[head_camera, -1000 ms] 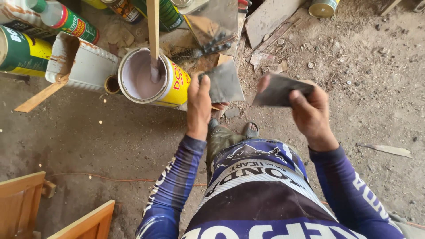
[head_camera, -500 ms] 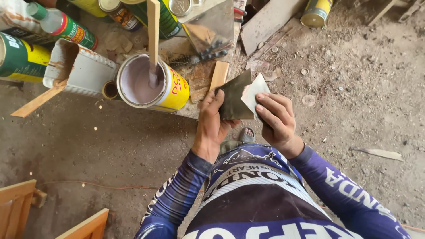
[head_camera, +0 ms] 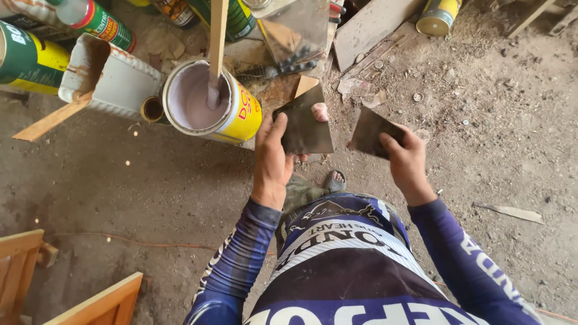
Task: The person scoops a pinkish paste from a can using a putty knife and applies it to a wooden plank. They then use a sanding block to smooth the applied filler on the wood surface before moving the plank to a drying rack.
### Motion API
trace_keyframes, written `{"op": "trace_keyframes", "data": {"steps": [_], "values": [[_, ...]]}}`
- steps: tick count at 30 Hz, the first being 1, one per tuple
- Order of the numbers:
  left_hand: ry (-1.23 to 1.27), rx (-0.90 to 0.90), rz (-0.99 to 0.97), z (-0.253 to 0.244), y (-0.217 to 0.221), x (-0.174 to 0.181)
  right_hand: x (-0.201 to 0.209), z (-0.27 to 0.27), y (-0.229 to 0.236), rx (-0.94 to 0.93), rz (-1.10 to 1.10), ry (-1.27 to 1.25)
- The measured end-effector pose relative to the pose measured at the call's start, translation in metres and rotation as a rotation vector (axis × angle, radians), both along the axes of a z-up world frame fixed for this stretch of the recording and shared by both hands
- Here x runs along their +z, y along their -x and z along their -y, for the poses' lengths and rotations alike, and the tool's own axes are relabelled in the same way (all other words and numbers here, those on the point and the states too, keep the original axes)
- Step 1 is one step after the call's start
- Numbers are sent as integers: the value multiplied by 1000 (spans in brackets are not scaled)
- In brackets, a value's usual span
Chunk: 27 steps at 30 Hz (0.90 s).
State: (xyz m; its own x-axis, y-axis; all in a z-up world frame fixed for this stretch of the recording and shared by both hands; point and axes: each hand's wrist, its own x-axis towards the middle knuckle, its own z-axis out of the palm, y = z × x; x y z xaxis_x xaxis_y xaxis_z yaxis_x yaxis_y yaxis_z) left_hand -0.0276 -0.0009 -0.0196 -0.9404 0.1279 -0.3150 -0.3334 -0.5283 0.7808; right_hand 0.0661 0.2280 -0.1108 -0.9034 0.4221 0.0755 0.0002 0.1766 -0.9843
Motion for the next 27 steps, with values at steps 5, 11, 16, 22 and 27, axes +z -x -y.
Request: {"op": "trace_keyframes", "data": {"steps": [5, 11, 16, 22, 27], "values": [[115, 30, 93, 20, -1, -29, 4, -4, -10, -242, 42, 1135], [231, 14, 196, 24, -9, -55, 3, -3, -4, 158, 14, 53], [159, -59, 372, 35, -22, -89, 34, 6, 14, 289, -394, -403], [69, -192, 331, 37, -24, -59, 65, 3, 33, 483, -709, -652], [75, -243, 191, 40, -12, -31, 106, 0, 46, 618, -827, -756]]}}
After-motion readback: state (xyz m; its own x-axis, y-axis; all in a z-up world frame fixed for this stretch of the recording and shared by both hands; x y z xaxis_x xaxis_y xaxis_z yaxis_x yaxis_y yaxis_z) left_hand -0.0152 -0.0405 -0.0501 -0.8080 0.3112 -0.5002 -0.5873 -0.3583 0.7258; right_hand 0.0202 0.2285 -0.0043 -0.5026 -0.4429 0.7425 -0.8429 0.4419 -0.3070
